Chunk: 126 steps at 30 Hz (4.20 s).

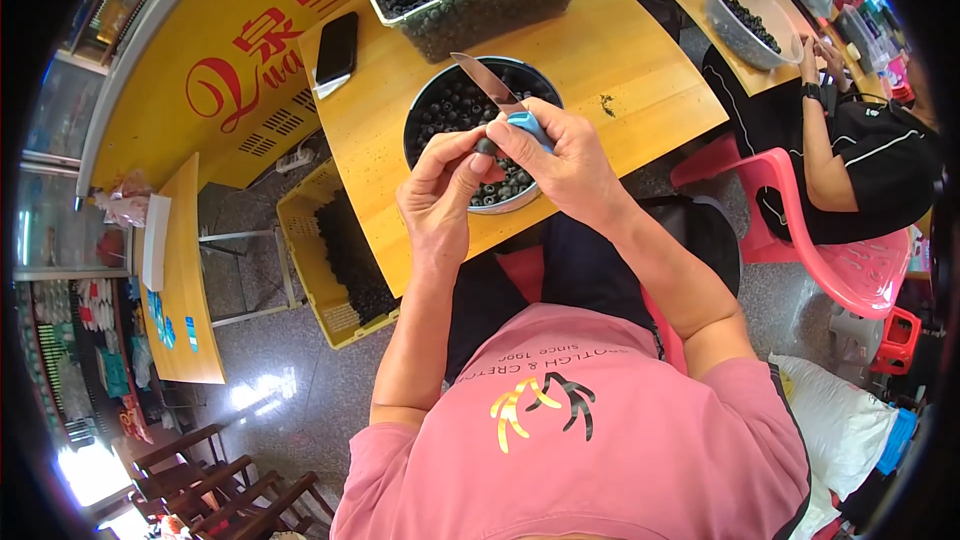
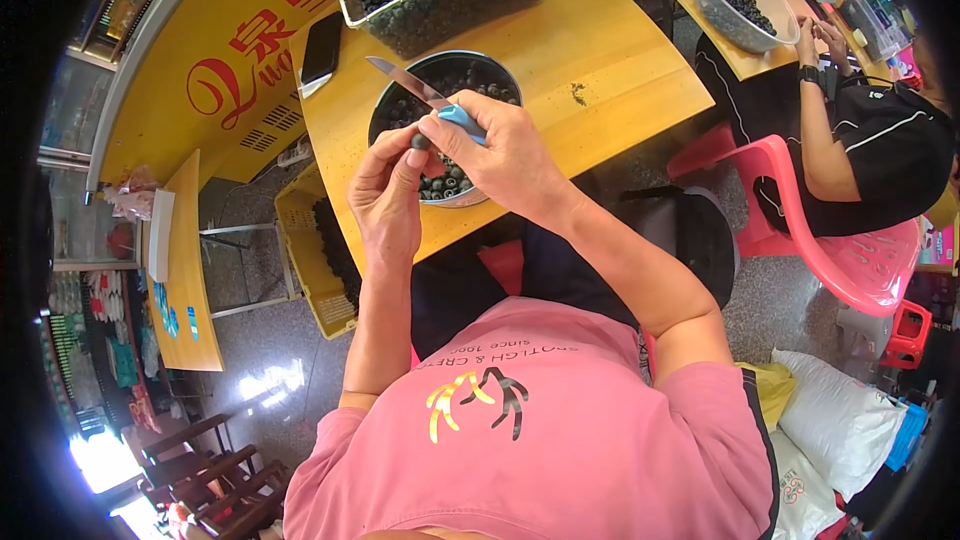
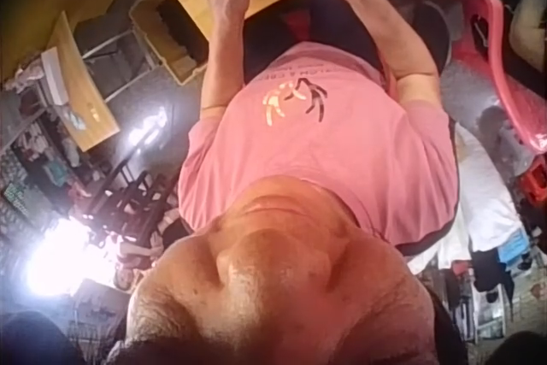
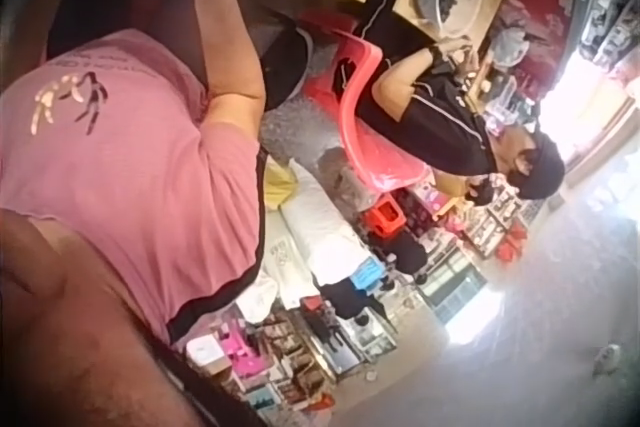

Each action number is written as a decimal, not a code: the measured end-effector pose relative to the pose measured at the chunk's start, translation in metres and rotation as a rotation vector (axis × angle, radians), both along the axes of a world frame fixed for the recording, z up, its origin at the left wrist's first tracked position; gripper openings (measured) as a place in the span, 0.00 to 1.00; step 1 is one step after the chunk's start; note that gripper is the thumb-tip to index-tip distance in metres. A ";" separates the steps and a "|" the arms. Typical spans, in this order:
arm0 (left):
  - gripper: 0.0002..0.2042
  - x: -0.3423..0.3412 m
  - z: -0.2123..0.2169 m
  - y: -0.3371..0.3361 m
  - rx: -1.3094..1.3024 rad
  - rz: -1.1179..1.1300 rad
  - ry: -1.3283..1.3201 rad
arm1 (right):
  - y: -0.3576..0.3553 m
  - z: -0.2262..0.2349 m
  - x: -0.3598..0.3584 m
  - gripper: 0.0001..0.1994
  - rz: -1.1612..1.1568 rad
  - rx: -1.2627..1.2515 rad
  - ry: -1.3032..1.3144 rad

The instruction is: Using a small knife to trim or pit small dark fruits, likely olives, at a manual workstation.

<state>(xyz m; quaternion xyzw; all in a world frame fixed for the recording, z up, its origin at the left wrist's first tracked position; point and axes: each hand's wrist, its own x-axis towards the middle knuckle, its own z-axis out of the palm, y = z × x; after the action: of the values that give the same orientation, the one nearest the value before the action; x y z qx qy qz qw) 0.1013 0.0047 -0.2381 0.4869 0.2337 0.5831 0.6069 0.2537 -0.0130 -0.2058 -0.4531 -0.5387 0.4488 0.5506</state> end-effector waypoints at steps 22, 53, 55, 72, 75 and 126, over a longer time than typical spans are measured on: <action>0.07 -0.055 0.020 -0.002 0.055 0.197 0.232 | 0.007 -0.020 0.034 0.06 -0.268 0.412 -0.681; 0.07 0.000 0.000 0.052 0.630 -0.270 1.461 | -0.008 -0.020 0.042 0.10 -0.223 0.232 -0.433; 0.07 0.000 -0.002 0.055 0.622 -0.278 1.416 | -0.006 -0.019 0.041 0.11 -0.215 0.216 -0.424; 0.12 -0.005 0.013 0.024 -0.102 -0.145 0.189 | 0.001 -0.007 0.013 0.10 0.019 -0.090 0.267; 0.12 0.000 0.014 0.017 -0.070 -0.111 0.132 | -0.001 -0.006 0.014 0.08 0.063 -0.132 0.322; 0.06 -0.011 0.002 0.011 -0.111 -0.161 -0.141 | 0.011 -0.010 0.033 0.08 -0.255 0.361 -0.664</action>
<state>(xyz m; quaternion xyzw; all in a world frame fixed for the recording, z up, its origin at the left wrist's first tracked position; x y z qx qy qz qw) 0.0904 0.0158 -0.2362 0.4274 0.1824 0.5516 0.6927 0.2871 -0.0024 -0.2154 -0.5329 -0.6970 0.1038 0.4684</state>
